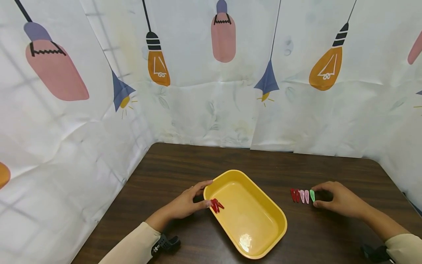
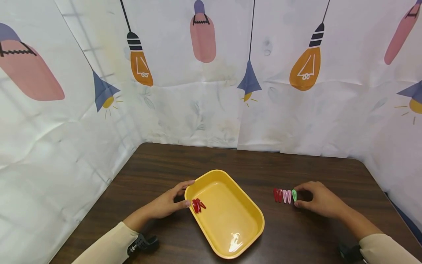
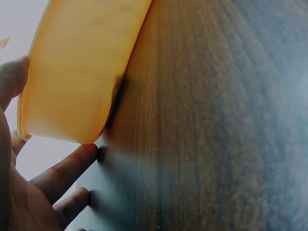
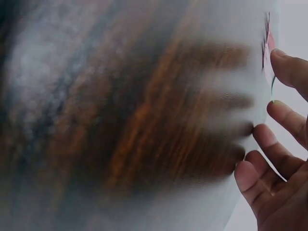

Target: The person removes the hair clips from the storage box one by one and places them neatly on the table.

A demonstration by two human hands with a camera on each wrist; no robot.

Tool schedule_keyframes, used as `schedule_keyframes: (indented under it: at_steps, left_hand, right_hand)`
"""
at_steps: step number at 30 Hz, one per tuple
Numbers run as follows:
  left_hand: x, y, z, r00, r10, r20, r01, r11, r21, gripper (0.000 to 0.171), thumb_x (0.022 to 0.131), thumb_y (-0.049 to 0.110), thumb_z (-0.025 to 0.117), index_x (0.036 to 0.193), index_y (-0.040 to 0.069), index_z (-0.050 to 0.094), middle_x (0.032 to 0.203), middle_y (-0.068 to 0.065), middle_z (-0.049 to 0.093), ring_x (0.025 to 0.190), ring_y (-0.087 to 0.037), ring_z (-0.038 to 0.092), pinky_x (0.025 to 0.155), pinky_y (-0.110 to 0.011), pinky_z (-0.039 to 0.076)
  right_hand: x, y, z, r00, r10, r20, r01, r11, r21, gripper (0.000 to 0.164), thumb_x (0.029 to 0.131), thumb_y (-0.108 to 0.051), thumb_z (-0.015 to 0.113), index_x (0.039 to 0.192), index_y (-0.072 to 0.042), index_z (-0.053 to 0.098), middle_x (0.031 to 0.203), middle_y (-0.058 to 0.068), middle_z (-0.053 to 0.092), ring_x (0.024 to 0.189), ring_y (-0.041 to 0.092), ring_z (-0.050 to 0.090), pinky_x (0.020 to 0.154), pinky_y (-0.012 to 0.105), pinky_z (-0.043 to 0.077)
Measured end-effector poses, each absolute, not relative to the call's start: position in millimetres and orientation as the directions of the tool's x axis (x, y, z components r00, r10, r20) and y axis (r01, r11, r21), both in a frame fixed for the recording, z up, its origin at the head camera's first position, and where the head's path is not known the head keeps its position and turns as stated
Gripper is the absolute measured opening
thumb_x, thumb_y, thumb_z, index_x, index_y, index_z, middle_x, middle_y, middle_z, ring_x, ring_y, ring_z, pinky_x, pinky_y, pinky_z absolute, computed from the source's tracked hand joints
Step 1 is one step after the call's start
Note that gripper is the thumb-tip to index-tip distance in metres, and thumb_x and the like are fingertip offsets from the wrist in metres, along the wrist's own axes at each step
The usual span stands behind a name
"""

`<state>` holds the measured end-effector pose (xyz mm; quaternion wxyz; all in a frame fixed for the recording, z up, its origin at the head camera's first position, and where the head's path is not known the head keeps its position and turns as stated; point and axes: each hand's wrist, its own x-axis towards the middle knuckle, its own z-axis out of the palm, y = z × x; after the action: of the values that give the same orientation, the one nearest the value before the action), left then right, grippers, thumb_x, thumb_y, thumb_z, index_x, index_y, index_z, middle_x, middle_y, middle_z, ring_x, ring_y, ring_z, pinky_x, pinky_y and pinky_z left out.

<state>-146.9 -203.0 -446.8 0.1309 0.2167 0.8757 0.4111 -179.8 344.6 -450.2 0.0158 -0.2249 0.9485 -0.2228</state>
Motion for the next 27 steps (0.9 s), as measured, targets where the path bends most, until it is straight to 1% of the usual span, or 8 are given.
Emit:
schedule_keyframes:
  at_steps: [4,10,14,20,24,27]
  left_hand:
    - [-147.0,-203.1,-447.4,-0.872,0.487,-0.048,0.272,0.566,0.778,0.069,0.098,0.048,0.068,0.157,0.039,0.035,0.151,0.0,0.048,0.131,-0.02,0.056,0.11,-0.064,0.033]
    - [-147.5,-203.7,-449.5,-0.868,0.496,-0.034,0.288,0.557,0.779,0.07,0.099,0.046,0.068,0.159,0.035,0.034,0.151,-0.003,0.05,0.131,-0.022,0.056,0.11,-0.066,0.032]
    - [-148.1,-203.6,-450.7,-0.865,0.501,-0.026,0.297,0.552,0.779,0.069,0.099,0.045,0.068,0.159,0.034,0.035,0.151,-0.004,0.05,0.13,-0.022,0.057,0.109,-0.065,0.033]
    - [-148.4,-203.8,-451.0,-0.87,0.493,-0.028,0.289,0.555,0.78,0.068,0.098,0.046,0.069,0.157,0.037,0.036,0.152,-0.002,0.047,0.13,-0.021,0.056,0.109,-0.063,0.035]
    - [-148.3,-204.2,-450.6,-0.868,0.495,-0.03,0.287,0.552,0.783,0.068,0.098,0.045,0.069,0.157,0.038,0.036,0.151,-0.001,0.048,0.13,-0.019,0.056,0.109,-0.062,0.034]
    - [-148.2,-204.6,-450.6,-0.867,0.498,-0.03,0.291,0.554,0.78,0.069,0.098,0.046,0.069,0.158,0.038,0.035,0.148,0.0,0.051,0.13,-0.018,0.056,0.11,-0.063,0.033]
  right_hand:
    - [-180.2,345.4,-453.6,-0.897,-0.435,0.074,-0.423,0.798,-0.429,0.051,0.082,-0.046,0.086,0.119,-0.014,0.072,0.122,0.013,0.064,0.116,0.047,0.054,0.088,0.067,0.045]
    - [-180.0,345.5,-457.0,-0.904,-0.424,0.06,-0.407,0.809,-0.424,0.049,0.081,-0.047,0.086,0.117,-0.017,0.073,0.126,0.017,0.06,0.117,0.048,0.05,0.086,0.068,0.044]
    - [-179.6,345.1,-456.1,-0.908,-0.417,0.051,-0.4,0.82,-0.41,0.052,0.08,-0.048,0.086,0.118,-0.015,0.073,0.127,0.02,0.058,0.118,0.049,0.048,0.085,0.07,0.044]
    - [-178.4,343.4,-454.7,-0.907,-0.418,0.048,-0.4,0.821,-0.408,0.055,0.08,-0.049,0.086,0.12,-0.013,0.072,0.128,0.022,0.057,0.119,0.05,0.047,0.085,0.07,0.044]
    - [-178.6,343.0,-453.0,-0.906,-0.422,0.043,-0.402,0.82,-0.408,0.056,0.08,-0.048,0.087,0.121,-0.012,0.072,0.128,0.022,0.057,0.119,0.05,0.047,0.086,0.07,0.044]
    - [-179.4,343.1,-450.2,-0.902,-0.43,0.038,-0.407,0.818,-0.406,0.057,0.081,-0.048,0.086,0.121,-0.011,0.071,0.128,0.022,0.058,0.119,0.051,0.046,0.086,0.07,0.043]
